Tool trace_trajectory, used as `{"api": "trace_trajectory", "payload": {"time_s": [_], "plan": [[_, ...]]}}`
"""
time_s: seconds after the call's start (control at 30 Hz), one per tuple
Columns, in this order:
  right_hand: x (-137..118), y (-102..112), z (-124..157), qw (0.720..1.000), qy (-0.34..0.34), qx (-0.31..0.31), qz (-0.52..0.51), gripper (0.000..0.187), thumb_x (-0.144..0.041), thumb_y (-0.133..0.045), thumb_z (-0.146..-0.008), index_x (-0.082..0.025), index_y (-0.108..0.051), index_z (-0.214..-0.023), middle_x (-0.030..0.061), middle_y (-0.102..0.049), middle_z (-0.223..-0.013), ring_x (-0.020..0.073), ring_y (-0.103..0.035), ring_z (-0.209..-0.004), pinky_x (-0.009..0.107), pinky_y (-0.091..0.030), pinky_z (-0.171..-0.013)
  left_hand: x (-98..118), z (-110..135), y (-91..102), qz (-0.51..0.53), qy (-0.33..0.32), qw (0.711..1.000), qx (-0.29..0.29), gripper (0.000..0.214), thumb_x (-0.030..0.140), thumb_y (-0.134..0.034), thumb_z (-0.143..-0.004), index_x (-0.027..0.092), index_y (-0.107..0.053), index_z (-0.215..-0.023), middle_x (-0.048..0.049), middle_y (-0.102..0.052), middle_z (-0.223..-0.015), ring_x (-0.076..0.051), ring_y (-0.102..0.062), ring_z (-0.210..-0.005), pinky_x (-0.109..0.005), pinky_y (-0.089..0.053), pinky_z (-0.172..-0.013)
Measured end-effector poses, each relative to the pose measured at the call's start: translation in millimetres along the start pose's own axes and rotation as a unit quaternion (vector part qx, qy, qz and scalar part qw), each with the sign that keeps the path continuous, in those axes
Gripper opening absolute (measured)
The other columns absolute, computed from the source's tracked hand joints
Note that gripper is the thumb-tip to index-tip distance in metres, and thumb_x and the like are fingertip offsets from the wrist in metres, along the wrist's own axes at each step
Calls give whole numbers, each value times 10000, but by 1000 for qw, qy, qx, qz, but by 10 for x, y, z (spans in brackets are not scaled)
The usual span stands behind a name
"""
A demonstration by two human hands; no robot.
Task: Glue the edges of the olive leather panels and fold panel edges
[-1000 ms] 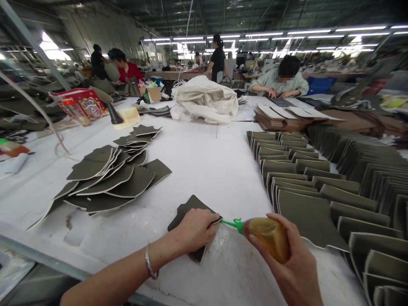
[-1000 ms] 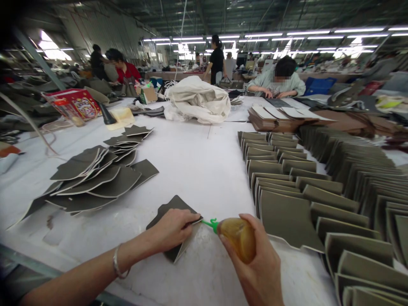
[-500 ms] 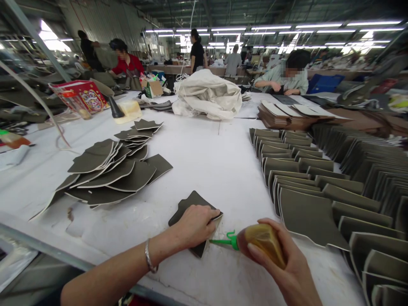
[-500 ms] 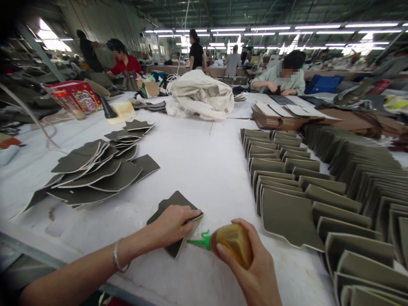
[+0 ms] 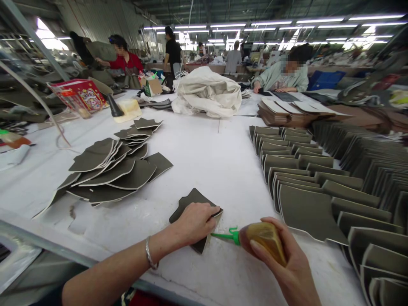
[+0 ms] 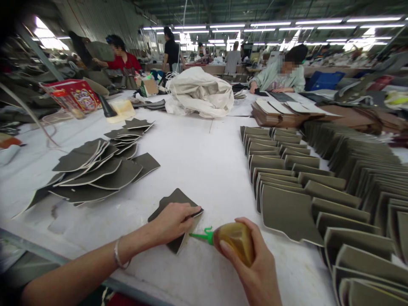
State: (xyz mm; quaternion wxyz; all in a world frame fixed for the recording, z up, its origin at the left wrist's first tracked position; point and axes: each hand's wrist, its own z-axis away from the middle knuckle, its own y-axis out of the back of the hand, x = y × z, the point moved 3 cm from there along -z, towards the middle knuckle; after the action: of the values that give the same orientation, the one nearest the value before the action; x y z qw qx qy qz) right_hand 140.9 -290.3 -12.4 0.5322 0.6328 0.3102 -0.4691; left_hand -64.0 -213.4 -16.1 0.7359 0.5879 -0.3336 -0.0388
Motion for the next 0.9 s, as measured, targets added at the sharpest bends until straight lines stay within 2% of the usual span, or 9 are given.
{"api": "trace_trajectory", "payload": {"time_s": [0.1, 0.27, 0.4, 0.57, 0.73, 0.9], "plan": [[21, -35, 37, 999, -6, -41, -23, 551, -577, -703, -684, -270, -560, -1119, -12, -661, -955, 231, -633, -841, 294, -475, -753, -1, 6, -11, -5, -2, 1000, -1, 422, 151, -439, -857, 259, -618, -1224, -40, -718, -974, -237, -674, -888, -308, -488, -747], [55, -29, 76, 1000, 0, -20, -13, 556, -576, -705, -698, -258, -554, -1129, 8, -648, -1010, 245, -619, -912, 298, -464, -792, -3, 16, -17, -5, -3, 1000, 6, 409, 160, -439, -862, 253, -620, -1218, -37, -712, -932, -238, -674, -866, -309, -482, -735], [80, -55, 89, 997, -3, -60, -39, 555, -574, -697, -706, -269, -538, -1141, -5, -638, -999, 235, -621, -881, 301, -458, -801, 4, 24, -11, 1, -1, 1000, 2, 412, 161, -433, -867, 255, -616, -1224, -38, -712, -957, -236, -673, -877, -307, -480, -738], [111, -43, 103, 1000, -4, -13, -19, 565, -580, -700, -701, -263, -539, -1140, 17, -633, -1044, 256, -608, -929, 313, -460, -807, 8, 25, -3, -7, 2, 1000, -1, 397, 170, -426, -880, 253, -616, -1219, -38, -707, -928, -228, -668, -867, -301, -476, -741], [151, -73, 91, 998, -6, -40, -40, 555, -575, -699, -693, -265, -553, -1129, 13, -644, -1048, 258, -613, -936, 315, -463, -798, 13, 16, -4, -11, 1, 1000, -1, 381, 171, -428, -880, 254, -623, -1197, -36, -702, -919, -225, -669, -859, -297, -474, -723], [126, 47, -67, 999, 16, 39, 8, 575, -603, -685, -708, -257, -537, -1144, 30, -602, -1077, 265, -578, -961, 359, -433, -847, 28, 19, 1, -4, -2, 1000, 2, 392, 163, -432, -873, 258, -624, -1201, -32, -701, -947, -225, -666, -875, -301, -479, -740]]}}
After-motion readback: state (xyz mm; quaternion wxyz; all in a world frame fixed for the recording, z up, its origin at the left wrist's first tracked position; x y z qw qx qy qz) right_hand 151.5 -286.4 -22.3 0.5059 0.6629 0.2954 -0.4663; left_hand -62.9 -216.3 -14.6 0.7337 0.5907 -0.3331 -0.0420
